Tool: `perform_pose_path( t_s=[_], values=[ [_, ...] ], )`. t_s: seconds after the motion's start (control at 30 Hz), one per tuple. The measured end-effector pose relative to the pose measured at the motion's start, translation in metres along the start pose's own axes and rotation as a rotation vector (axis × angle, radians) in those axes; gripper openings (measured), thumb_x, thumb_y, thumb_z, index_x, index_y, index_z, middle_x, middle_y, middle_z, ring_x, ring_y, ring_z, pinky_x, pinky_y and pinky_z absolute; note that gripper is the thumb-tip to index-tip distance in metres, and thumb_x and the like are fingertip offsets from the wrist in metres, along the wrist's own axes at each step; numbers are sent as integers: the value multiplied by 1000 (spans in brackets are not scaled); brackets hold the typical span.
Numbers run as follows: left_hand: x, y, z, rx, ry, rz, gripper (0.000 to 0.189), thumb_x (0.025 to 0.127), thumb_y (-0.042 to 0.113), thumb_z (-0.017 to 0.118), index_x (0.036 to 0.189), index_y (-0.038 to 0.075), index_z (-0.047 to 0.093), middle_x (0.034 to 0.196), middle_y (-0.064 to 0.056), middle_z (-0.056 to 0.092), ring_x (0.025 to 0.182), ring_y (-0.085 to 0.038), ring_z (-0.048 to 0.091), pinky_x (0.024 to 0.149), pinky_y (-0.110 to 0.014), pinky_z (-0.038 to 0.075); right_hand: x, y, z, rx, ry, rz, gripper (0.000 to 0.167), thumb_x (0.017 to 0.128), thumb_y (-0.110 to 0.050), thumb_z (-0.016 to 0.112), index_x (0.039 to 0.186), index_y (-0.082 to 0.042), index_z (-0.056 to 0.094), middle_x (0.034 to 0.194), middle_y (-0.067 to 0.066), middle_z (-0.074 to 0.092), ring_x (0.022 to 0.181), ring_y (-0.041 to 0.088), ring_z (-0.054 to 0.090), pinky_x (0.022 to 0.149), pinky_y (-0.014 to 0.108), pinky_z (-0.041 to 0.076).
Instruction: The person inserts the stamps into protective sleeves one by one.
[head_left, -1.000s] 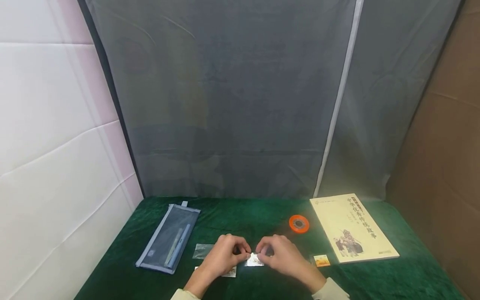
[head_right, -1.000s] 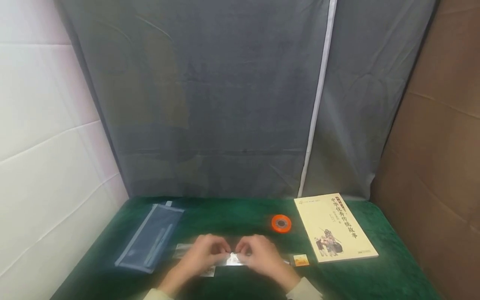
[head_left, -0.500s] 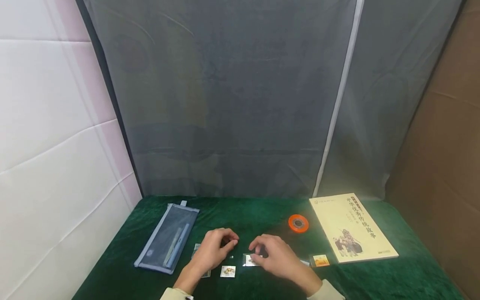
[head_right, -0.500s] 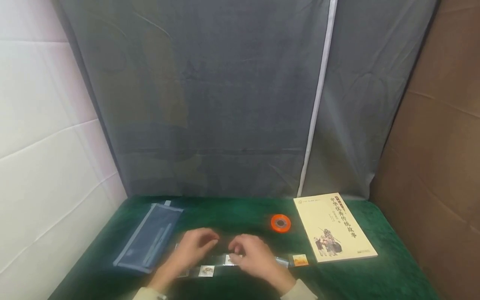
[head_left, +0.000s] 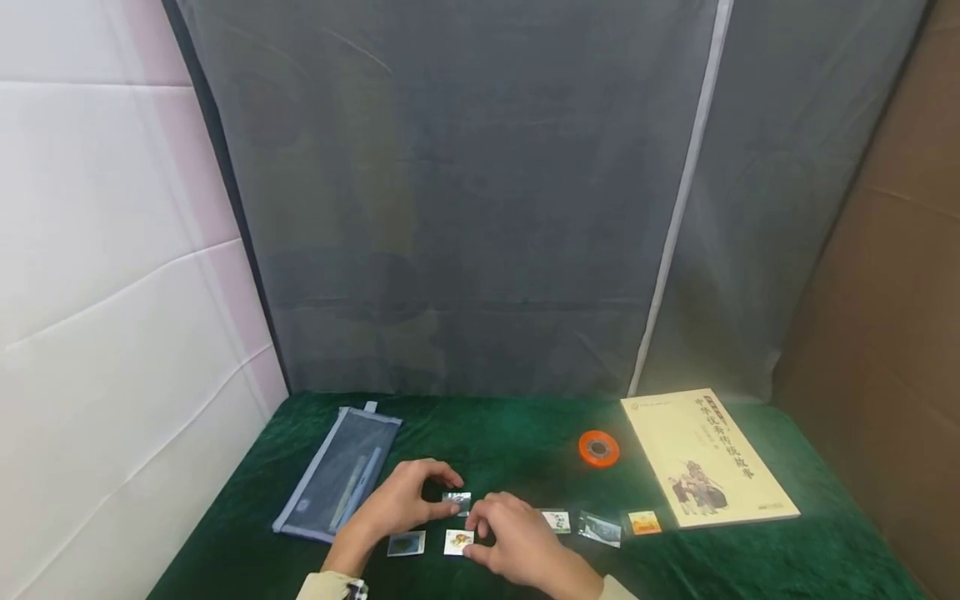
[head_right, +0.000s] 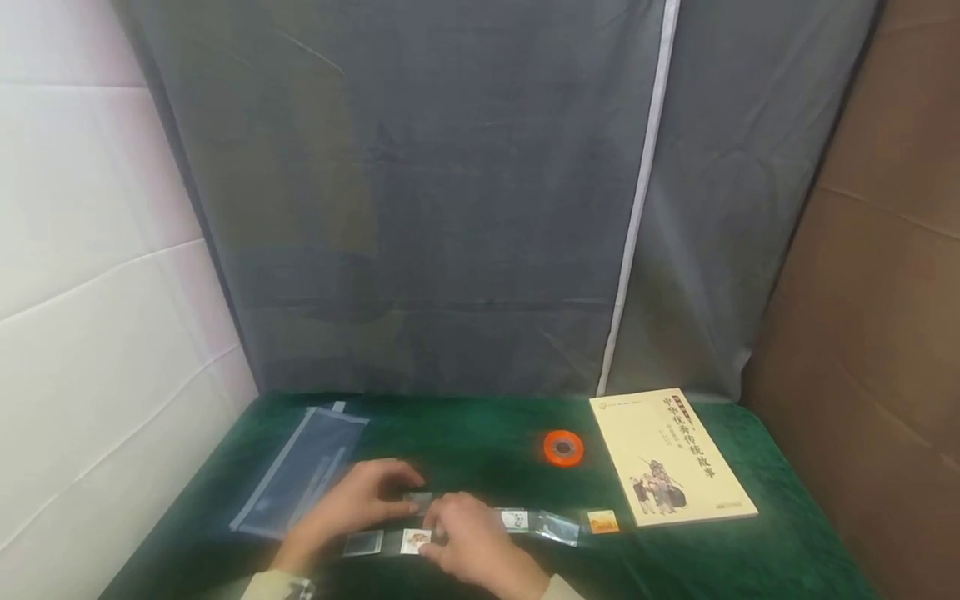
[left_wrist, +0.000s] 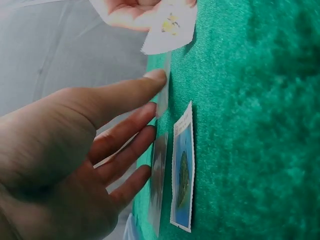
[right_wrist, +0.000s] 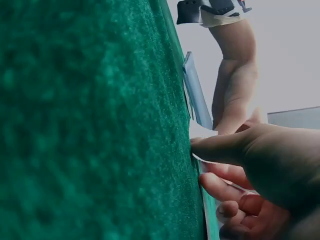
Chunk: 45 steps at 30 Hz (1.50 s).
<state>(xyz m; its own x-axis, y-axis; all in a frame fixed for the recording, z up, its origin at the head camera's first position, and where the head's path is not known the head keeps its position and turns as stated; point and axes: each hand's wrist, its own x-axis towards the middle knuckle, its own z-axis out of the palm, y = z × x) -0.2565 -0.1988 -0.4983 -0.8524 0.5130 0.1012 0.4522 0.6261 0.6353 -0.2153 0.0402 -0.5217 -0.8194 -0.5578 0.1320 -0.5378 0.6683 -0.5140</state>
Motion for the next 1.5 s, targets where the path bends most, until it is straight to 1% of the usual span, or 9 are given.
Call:
perform_pose_path(
  t_s=[0.27, 0.47, 0.67, 0.8, 0.9, 1.1, 1.27, 1.37, 1.5],
  values=[
    [0, 6, 0, -13, -22, -28, 30, 86, 11, 92, 114, 14, 80, 102, 2, 79, 95, -17, 73, 84, -36, 60, 1, 4, 1, 196, -15, -43, 13, 96, -31, 83, 92, -30, 71, 89, -21, 60, 82, -8, 55, 75, 18, 49],
    [2, 7, 3, -49, 4, -10, 21, 90, 11, 88, 110, 15, 80, 89, 7, 75, 81, -7, 67, 75, -26, 54, 1, 5, 0, 220, -13, -70, 11, 97, -28, 83, 93, -29, 72, 90, -21, 62, 82, -9, 56, 74, 18, 48],
    [13, 15, 10, -98, 39, 52, 4, 99, 17, 81, 102, 15, 81, 91, 11, 77, 83, -4, 71, 79, -27, 59, 0, 22, -12, 351, 21, -39, 9, 99, -29, 80, 97, -25, 72, 75, -14, 60, 61, -4, 49, 58, 18, 43],
    [27, 28, 16, -110, 58, 46, 5, 102, 19, 77, 104, 15, 80, 99, 8, 80, 94, -11, 76, 88, -40, 63, -5, 43, -24, 453, 79, 26, 7, 102, -25, 76, 100, -23, 70, 74, -10, 67, 55, -1, 52, 52, 21, 45],
    [38, 38, 21, -142, 72, 44, 6, 103, 20, 76, 105, 16, 79, 100, 7, 82, 97, -12, 78, 93, -48, 63, -10, 59, -35, 477, 172, 54, 8, 101, -20, 76, 101, -21, 68, 83, -6, 76, 59, 2, 58, 56, 23, 49],
    [55, 50, 41, -284, 85, 39, 8, 102, 27, 78, 105, 21, 81, 92, 11, 83, 90, -8, 79, 88, -34, 60, -24, 88, -48, 558, 359, 144, 14, 102, -10, 74, 109, -22, 71, 88, -1, 80, 65, 8, 63, 63, 24, 51],
    [56, 56, 54, -375, 95, -6, 8, 98, 36, 82, 98, 28, 84, 87, 12, 84, 89, -6, 80, 84, -27, 59, -33, 102, -47, 653, 395, 145, 8, 104, -16, 73, 112, -19, 75, 86, 1, 81, 85, 18, 78, 87, 28, 58],
    [53, 58, 57, -421, 112, -29, 10, 98, 37, 82, 97, 27, 84, 86, 9, 84, 90, -7, 81, 84, -26, 59, -35, 104, -46, 673, 406, 93, 6, 104, -19, 74, 110, -16, 75, 86, 2, 82, 88, 18, 81, 89, 29, 59],
    [53, 60, 59, -464, 129, -44, 12, 98, 35, 82, 97, 23, 85, 86, 6, 84, 91, -8, 81, 86, -26, 60, -36, 104, -47, 736, 429, 84, 6, 103, -17, 75, 107, -12, 75, 88, 9, 83, 65, 6, 69, 62, 22, 53]
  ],
)
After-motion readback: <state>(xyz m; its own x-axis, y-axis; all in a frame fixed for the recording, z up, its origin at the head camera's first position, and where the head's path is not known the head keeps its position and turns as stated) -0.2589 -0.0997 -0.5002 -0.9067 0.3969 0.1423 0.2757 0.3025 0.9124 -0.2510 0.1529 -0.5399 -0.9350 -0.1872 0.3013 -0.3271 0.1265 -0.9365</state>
